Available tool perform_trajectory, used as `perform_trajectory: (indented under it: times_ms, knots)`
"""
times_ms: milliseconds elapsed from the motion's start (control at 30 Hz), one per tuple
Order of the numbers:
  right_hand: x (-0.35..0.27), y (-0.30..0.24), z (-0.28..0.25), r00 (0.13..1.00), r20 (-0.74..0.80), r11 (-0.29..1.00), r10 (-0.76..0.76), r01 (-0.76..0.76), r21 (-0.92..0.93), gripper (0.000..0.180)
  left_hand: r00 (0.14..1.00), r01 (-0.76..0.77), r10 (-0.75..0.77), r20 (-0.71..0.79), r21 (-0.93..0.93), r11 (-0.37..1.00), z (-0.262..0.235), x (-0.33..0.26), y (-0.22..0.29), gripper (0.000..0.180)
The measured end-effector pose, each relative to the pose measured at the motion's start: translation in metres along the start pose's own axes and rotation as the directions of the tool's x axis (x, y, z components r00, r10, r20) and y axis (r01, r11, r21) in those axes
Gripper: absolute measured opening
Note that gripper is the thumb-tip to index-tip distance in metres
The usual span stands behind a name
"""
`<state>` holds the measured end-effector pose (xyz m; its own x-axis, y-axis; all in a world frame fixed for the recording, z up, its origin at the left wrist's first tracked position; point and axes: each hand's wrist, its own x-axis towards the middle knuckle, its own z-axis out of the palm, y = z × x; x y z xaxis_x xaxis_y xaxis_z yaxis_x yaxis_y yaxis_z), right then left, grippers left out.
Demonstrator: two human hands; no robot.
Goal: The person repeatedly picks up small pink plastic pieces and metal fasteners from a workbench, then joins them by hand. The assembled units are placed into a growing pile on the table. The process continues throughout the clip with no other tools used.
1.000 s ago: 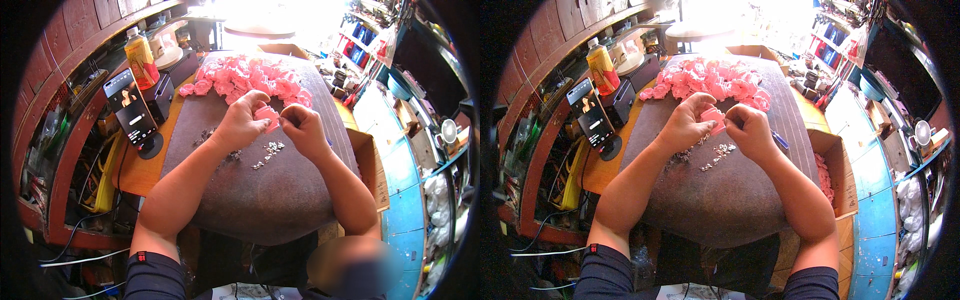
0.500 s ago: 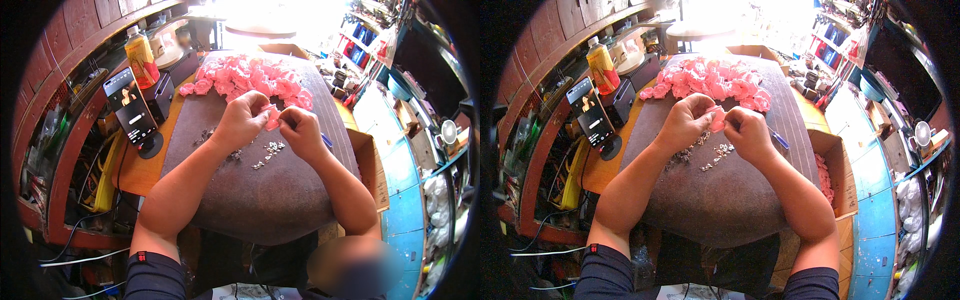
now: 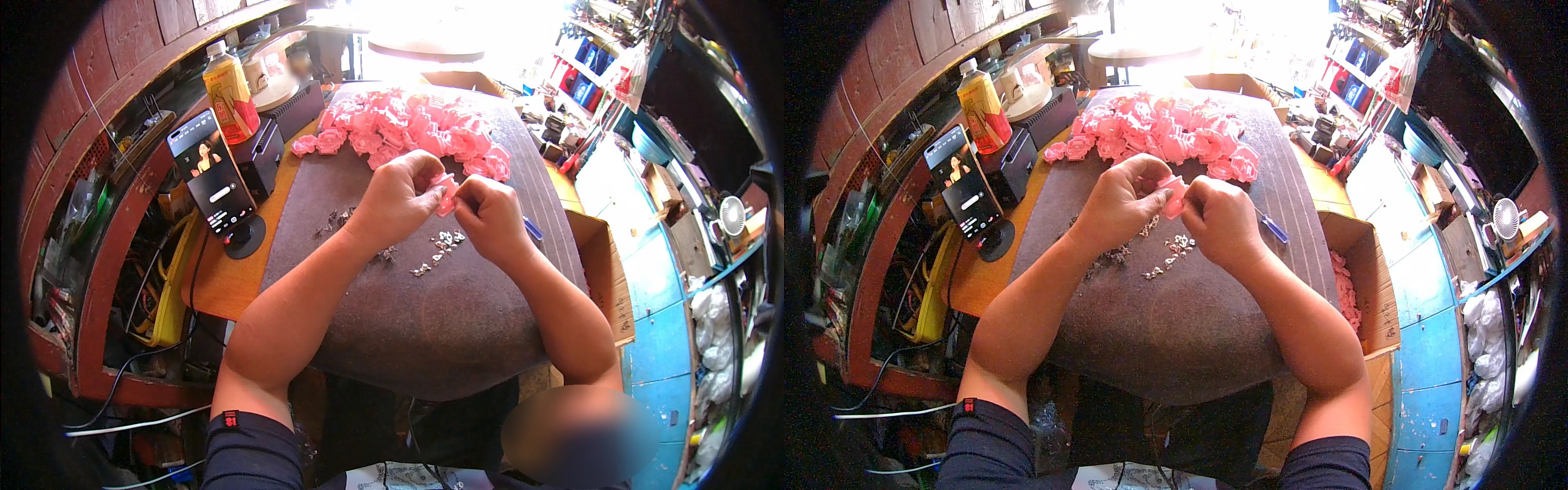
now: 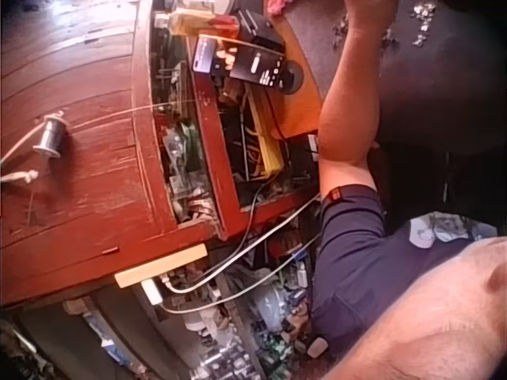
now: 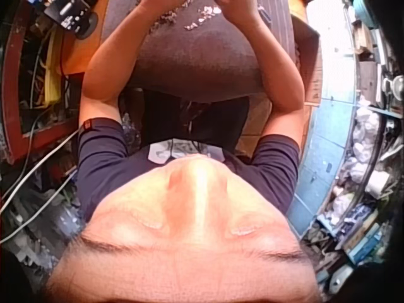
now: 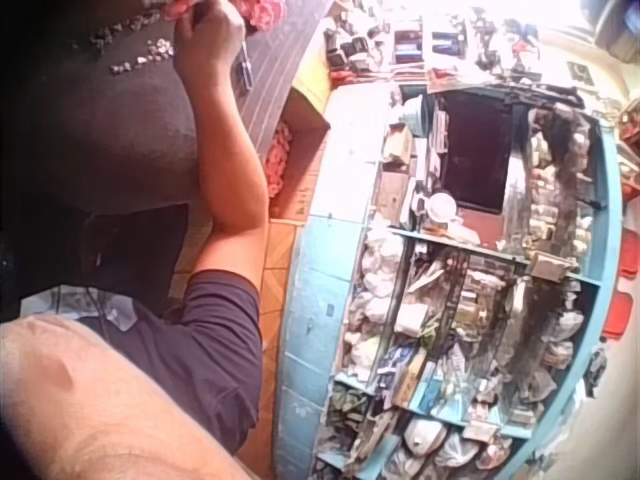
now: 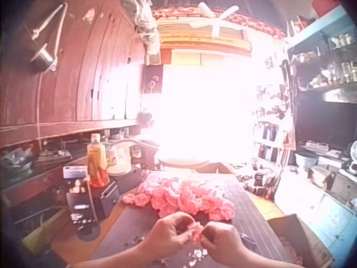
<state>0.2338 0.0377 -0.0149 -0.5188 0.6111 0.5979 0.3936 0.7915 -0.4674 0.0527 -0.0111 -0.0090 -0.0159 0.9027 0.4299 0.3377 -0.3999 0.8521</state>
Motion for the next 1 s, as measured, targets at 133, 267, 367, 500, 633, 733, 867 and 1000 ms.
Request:
perform_trajectory:
  times_ms: [133, 267, 367, 500, 633, 733, 867, 1000]
  knots:
    - [0.000, -0.005, -0.001, 0.998, 0.069, 0.976, -0.012, 0.026, -0.216, 0.020, 1.000, -0.019, 0.018, 0.020, 0.025, 1.000, 0.002, -0.002, 0.000, 0.015]
    - [0.000, -0.008, -0.001, 0.997, 0.074, 0.955, -0.029, 0.049, -0.293, 0.012, 0.999, -0.026, 0.026, 0.025, 0.033, 0.999, 0.004, -0.001, -0.006, 0.015]
    - [0.001, -0.005, -0.004, 0.996, 0.084, 0.975, -0.023, 0.041, -0.218, 0.016, 1.000, -0.017, 0.017, -0.016, -0.014, 1.000, 0.005, -0.001, -0.004, 0.015]
    - [0.002, -0.006, -0.006, 0.995, 0.094, 0.982, -0.035, 0.051, -0.181, 0.020, 0.998, 0.048, -0.050, -0.036, -0.047, 0.998, 0.004, 0.001, -0.003, 0.015]
    - [0.002, -0.006, -0.006, 0.993, 0.119, 0.957, -0.025, 0.059, -0.285, 0.019, 0.999, 0.053, -0.053, -0.010, -0.034, 0.998, 0.003, 0.000, -0.002, 0.015]
    - [0.002, -0.012, -0.007, 0.993, 0.119, 0.947, -0.024, 0.061, -0.316, 0.017, 0.999, 0.045, -0.045, 0.009, -0.049, 0.998, 0.004, -0.001, -0.002, 0.015]
    - [0.001, -0.013, -0.005, 0.996, 0.084, 0.955, -0.038, 0.061, -0.290, 0.014, 0.999, 0.041, -0.041, 0.004, -0.065, 0.997, 0.005, -0.001, -0.004, 0.015]
    - [0.001, -0.007, -0.009, 0.992, 0.128, 0.974, 0.001, 0.028, -0.225, 0.019, 0.998, 0.064, -0.065, -0.004, -0.042, 0.997, 0.003, -0.001, 0.001, 0.016]
